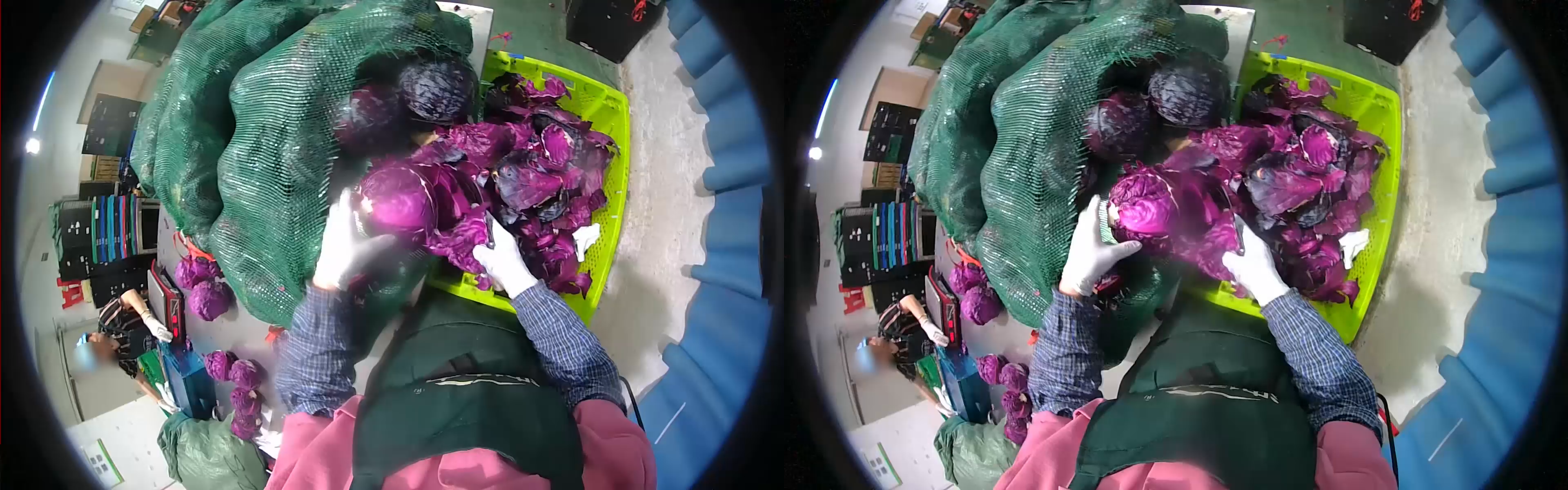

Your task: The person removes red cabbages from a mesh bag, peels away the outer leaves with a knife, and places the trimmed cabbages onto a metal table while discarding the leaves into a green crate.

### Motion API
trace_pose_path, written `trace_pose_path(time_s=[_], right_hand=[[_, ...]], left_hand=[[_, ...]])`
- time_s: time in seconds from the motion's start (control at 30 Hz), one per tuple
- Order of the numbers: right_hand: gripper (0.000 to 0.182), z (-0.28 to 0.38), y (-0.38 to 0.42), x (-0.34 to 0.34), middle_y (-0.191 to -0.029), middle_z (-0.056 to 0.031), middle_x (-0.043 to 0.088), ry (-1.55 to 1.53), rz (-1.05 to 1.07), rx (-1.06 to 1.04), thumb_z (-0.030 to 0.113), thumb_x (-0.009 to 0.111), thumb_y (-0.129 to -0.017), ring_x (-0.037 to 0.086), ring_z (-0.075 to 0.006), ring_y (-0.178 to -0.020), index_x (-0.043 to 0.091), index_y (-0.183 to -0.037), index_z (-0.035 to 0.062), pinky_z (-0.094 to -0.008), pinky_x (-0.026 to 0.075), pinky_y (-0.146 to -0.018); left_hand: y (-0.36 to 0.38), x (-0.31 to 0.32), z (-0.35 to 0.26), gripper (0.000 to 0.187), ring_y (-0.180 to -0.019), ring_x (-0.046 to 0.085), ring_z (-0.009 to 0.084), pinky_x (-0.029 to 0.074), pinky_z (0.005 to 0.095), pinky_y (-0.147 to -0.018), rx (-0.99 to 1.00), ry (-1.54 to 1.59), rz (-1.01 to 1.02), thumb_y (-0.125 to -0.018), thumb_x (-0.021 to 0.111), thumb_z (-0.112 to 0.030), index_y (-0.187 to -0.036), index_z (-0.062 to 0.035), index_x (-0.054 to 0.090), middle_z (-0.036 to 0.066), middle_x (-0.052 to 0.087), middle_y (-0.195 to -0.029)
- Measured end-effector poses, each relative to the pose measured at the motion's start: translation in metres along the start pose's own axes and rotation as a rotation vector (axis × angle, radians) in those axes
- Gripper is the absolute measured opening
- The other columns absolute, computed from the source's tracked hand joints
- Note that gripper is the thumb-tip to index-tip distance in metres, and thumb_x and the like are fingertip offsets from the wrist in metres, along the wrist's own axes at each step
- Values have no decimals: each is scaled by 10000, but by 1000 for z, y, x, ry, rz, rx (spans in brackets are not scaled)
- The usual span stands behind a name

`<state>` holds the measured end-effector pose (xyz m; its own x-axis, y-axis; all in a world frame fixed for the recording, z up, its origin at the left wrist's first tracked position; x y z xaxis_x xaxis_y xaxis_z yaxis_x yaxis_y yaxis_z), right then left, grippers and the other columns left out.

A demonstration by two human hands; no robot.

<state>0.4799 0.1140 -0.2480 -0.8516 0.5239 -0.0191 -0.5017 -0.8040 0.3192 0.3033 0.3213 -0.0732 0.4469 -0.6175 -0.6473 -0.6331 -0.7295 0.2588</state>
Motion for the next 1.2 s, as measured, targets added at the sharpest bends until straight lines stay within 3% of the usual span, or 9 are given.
trace_pose_path(time_s=[0.03,0.07,0.2,0.23,0.37,0.53,0.7,0.87,1.2], right_hand=[[816,26,3,1,-935,-119,682,127,-7,-130,99,659,-767,627,-176,-669,416,-1546,114,-350,537,-690],[836,29,12,-6,-913,-152,711,295,30,81,135,659,-774,677,-237,-687,393,-1566,185,-383,543,-762],[835,63,29,-3,-715,-154,663,557,99,83,151,636,-788,672,-305,-677,385,-1565,324,-425,536,-736],[840,63,30,-1,-680,-97,659,617,67,-51,131,622,-770,591,-212,-515,401,-1561,307,-372,509,-612],[811,44,54,-25,-847,-185,701,776,102,-44,159,624,-791,692,-320,-695,390,-1563,241,-453,548,-716],[857,98,75,-65,-1196,-214,657,966,-22,-167,523,655,-918,694,-409,-939,297,-1575,106,-495,556,-795],[672,143,47,-15,-627,-91,638,860,-32,-326,364,536,-1025,642,-321,-561,292,-1578,70,-457,488,-528],[657,152,23,44,-587,-95,619,847,-71,-517,307,556,-1013,599,-280,-470,337,-1554,6,-431,478,-478],[677,151,-23,65,-590,-57,609,1103,-174,-631,344,589,-994,596,-253,-451,358,-1549,33,-399,491,-460]], left_hand=[[7,8,-8,1051,-1284,540,255,395,385,-1129,-85,275,60,-665,934,-206,-1513,16,354,181,579,-1379],[9,23,0,943,-1157,600,165,453,349,-1060,-33,449,99,-731,884,-118,-1510,-11,363,81,654,-1252],[-7,51,39,842,-1133,626,205,520,341,-992,156,261,-284,-760,876,-78,-1432,8,375,128,643,-1240],[-10,55,49,814,-1117,637,212,532,339,-980,175,168,-387,-756,880,-74,-1402,17,394,142,643,-1238],[-17,35,49,834,-1103,642,233,527,364,-981,229,-135,-396,-688,909,-145,-1362,42,457,157,633,-1246],[-9,30,-2,1115,-1257,540,339,436,449,-1077,99,-180,-307,-513,969,-332,-1408,62,432,237,542,-1337],[0,56,-30,1204,-1357,388,459,312,501,-1155,368,-371,-199,-502,948,-335,-1478,58,363,304,404,-1442],[-2,54,-32,999,-1238,444,430,368,498,-1080,562,-654,-274,-535,950,-392,-1353,2,533,272,451,-1321],[-12,39,-40,890,-984,594,384,494,448,-898,275,-184,-338,-556,905,-328,-1237,47,473,209,583,-1051]])
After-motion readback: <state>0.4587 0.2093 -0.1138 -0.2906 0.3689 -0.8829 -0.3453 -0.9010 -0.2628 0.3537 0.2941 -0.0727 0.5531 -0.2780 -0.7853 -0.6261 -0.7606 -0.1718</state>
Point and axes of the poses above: each hand's wrist, its own y-axis away from the middle knuckle, its own x-axis out of the palm, z = x × y, the point moved 7 cm from there along -y, towards the middle knuckle
